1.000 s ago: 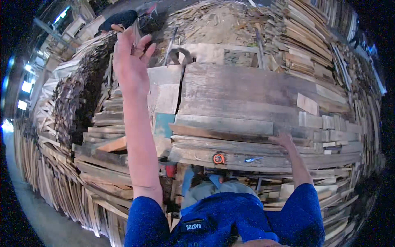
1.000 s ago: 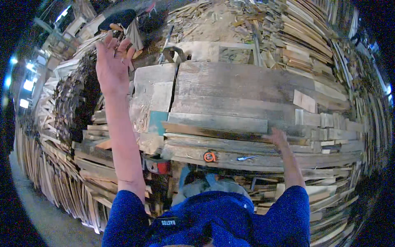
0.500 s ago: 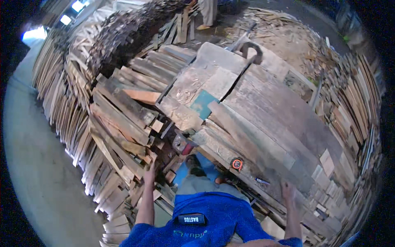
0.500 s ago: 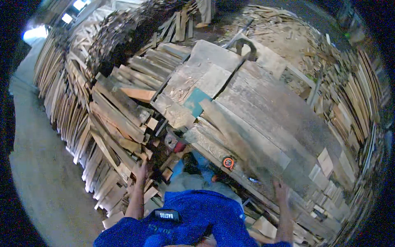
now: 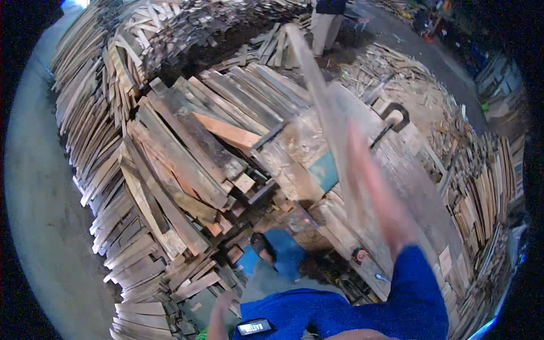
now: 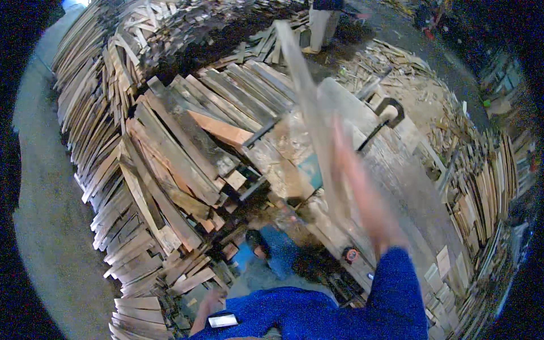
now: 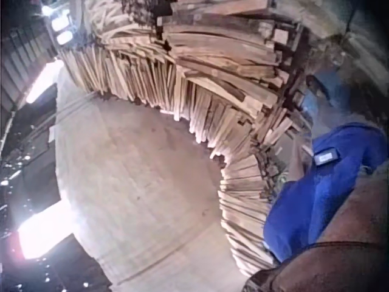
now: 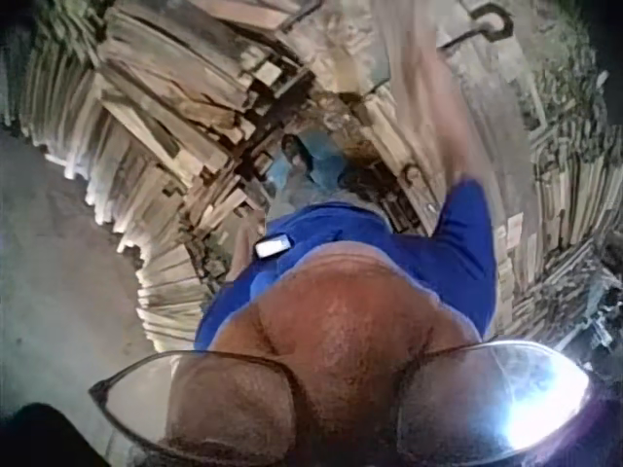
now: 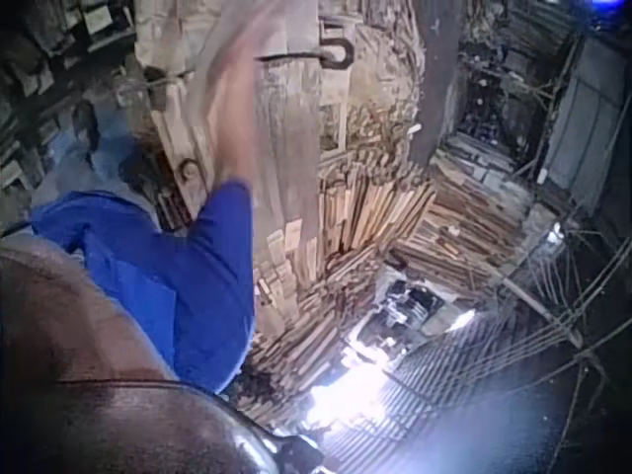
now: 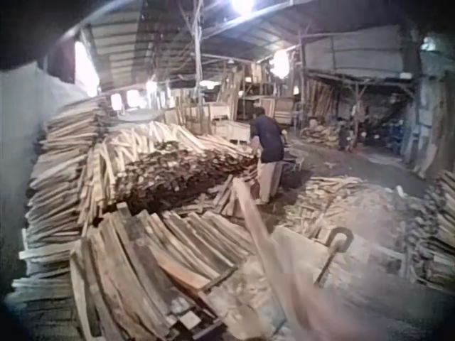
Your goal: Sorting and moving wood planks in a workshop environment.
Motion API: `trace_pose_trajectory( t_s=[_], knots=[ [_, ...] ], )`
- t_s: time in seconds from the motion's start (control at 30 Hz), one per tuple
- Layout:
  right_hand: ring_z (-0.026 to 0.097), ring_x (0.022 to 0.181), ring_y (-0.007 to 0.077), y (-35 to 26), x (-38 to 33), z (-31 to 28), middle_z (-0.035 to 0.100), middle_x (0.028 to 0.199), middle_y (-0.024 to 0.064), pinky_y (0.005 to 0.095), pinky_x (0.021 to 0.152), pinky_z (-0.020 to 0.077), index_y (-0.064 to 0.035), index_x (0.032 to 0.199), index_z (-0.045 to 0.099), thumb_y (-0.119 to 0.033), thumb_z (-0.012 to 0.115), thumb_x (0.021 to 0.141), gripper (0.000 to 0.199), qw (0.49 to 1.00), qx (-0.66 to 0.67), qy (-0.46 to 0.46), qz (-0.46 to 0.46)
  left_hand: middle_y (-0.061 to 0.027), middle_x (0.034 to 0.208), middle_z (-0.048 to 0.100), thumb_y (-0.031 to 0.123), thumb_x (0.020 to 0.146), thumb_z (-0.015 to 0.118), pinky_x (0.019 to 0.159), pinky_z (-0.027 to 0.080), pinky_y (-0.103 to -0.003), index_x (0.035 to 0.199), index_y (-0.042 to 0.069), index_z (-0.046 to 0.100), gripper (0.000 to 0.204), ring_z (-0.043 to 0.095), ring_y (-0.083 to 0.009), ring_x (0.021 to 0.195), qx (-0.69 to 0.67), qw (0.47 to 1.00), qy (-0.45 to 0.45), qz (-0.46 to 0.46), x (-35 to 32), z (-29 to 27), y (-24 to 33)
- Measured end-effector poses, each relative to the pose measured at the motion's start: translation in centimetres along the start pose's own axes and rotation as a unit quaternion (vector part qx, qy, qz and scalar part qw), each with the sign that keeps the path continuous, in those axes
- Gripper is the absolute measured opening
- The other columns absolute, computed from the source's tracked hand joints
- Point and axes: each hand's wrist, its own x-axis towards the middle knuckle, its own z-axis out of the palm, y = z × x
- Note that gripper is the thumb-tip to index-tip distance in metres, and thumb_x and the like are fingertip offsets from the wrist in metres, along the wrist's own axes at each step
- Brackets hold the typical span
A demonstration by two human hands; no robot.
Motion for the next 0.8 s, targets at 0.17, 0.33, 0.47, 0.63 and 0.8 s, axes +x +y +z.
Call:
trace_pose_trajectory(
  t_s=[0.17, 0.33, 0.47, 0.63, 0.8],
  knots=[
    [0.059, 0.097, 0.0252, -24.5, 18.2, 6.4, 0.066, 0.107, 0.0147, 0.0351, 0.09, 0.0431, 0.0011, 0.121, 0.059, -0.037, 0.046, 0.102, 0.045, 0.95, 0.196, 0.008, -0.242, -0.0143, 0.088, 0.07, 0.04, 0.091, 0.064, 0.077, 0.051, -0.037, 0.112, -0.001, 0.069, 0.046, 0.065, -0.0215, 0.078, -0.185, 0.951, 0.235, -0.083, 9.3, -7.8, 11.1],
    [0.059, 0.09, 0.0188, -24.8, 9.3, 17.6, 0.066, 0.1, 0.0117, 0.0309, 0.085, 0.0443, 0.0021, 0.114, 0.063, -0.037, 0.047, 0.102, 0.044, 0.923, 0.117, -0.134, -0.342, -0.0123, 0.089, 0.07, 0.04, 0.092, 0.064, 0.073, 0.052, -0.036, 0.111, 0.001, 0.069, 0.043, 0.065, -0.0215, 0.078, -0.232, 0.933, 0.215, -0.174, 9.7, -10.1, 3.4],
    [0.065, 0.097, 0.0189, -7.8, -1.1, 18.6, 0.07, 0.102, 0.0103, 0.0333, 0.088, 0.0497, -0.0009, 0.122, 0.065, -0.02, 0.058, 0.098, 0.031, 0.93, -0.3, -0.151, -0.149, -0.0155, 0.087, 0.07, 0.041, 0.09, 0.063, 0.076, 0.052, -0.043, 0.096, 0.001, 0.069, 0.041, 0.066, -0.0286, 0.08, -0.15, 0.959, 0.132, -0.2, 12.7, -4.2, -5.3],
    [0.056, 0.118, 0.0418, 10.0, -11.4, 13.6, 0.06, 0.125, 0.0283, 0.0462, 0.102, 0.0426, 0.005, 0.134, 0.053, -0.042, 0.06, 0.097, 0.06, 0.813, -0.565, -0.125, 0.071, -0.0237, 0.107, 0.067, 0.029, 0.086, 0.059, 0.09, 0.05, -0.048, 0.104, 0.002, 0.065, 0.033, 0.063, -0.0399, 0.103, -0.012, 0.973, 0.14, -0.186, 14.0, -5.5, -14.4],
    [0.054, 0.115, 0.0461, 12.5, -15.2, 15.0, 0.059, 0.121, 0.0294, 0.0501, 0.098, 0.043, 0.0033, 0.134, 0.053, -0.044, 0.057, 0.098, 0.06, 0.778, -0.615, -0.119, 0.055, -0.0262, 0.127, 0.06, 0.041, 0.086, 0.066, 0.107, 0.04, -0.046, 0.126, -0.002, 0.059, 0.059, 0.051, -0.0404, 0.127, -0.16, 0.881, 0.345, -0.279, 19.8, -13.2, -7.1]
  ],
)
